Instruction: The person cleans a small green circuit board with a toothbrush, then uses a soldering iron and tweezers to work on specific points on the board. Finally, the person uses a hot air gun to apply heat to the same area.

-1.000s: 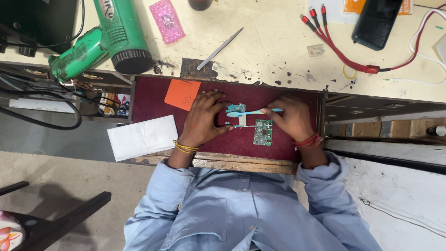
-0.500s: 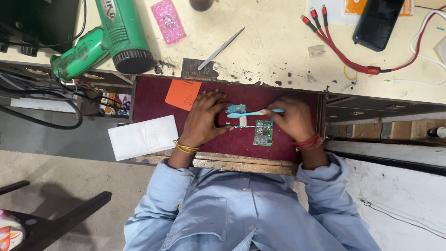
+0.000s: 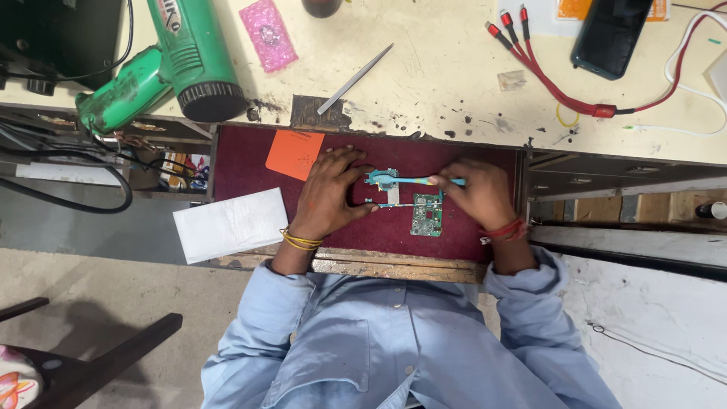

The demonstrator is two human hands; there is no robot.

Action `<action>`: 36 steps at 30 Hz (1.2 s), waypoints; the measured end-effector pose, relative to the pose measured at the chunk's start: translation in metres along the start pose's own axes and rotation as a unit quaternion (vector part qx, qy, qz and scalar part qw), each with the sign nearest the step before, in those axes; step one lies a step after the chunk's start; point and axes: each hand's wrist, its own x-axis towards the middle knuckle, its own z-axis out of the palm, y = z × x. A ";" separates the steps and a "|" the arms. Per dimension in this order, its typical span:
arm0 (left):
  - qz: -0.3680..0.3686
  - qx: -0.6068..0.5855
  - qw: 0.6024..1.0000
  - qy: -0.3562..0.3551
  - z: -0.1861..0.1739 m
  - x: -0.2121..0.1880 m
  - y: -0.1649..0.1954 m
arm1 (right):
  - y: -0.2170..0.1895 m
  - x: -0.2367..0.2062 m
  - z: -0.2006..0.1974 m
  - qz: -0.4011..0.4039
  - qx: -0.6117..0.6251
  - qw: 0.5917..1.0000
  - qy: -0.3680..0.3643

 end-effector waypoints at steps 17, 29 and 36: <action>-0.006 -0.002 1.000 -0.004 0.002 0.000 0.000 | 0.004 -0.003 -0.011 0.052 0.030 0.998 -0.010; -0.003 -0.007 1.000 -0.003 0.001 0.000 -0.001 | 0.011 -0.001 -0.016 0.105 0.031 0.992 -0.064; 0.005 -0.003 1.000 0.002 0.000 0.000 -0.001 | 0.011 0.004 -0.014 0.114 0.030 0.987 -0.108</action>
